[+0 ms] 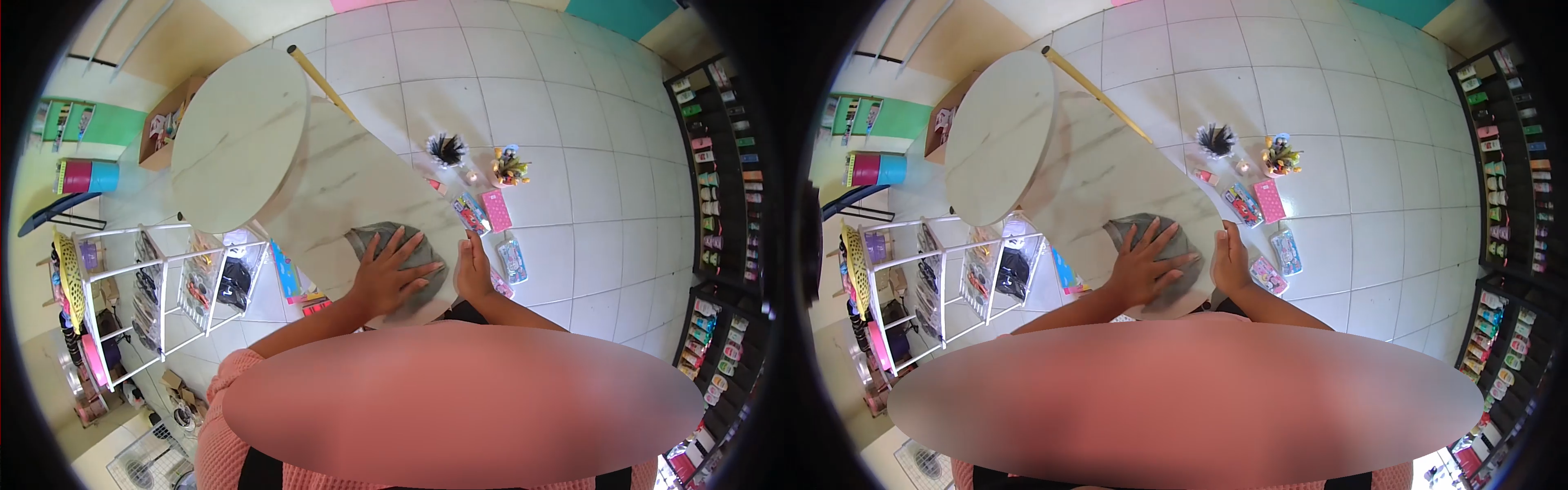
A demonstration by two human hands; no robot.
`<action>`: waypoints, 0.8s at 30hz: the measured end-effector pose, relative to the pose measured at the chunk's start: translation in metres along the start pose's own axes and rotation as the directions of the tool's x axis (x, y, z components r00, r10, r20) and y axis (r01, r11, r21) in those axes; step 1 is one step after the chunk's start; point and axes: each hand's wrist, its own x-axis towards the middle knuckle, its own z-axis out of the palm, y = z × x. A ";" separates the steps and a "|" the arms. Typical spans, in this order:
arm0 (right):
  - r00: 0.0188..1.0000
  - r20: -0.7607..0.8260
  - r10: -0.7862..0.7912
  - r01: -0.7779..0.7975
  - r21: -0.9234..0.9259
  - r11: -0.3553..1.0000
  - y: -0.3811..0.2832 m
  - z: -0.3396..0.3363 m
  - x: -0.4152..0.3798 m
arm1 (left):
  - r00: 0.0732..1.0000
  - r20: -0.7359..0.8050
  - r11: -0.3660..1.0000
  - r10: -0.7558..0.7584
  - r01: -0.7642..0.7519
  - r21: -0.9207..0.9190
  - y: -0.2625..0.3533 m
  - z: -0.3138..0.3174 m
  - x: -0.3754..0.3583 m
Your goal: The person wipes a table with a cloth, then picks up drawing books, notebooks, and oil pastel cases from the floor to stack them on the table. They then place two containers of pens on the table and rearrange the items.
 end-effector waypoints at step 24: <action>0.968 0.168 0.185 -0.174 -0.081 0.981 0.039 -0.009 0.010 | 0.991 -0.136 0.999 0.008 -0.013 -0.036 -0.018 0.020 -0.074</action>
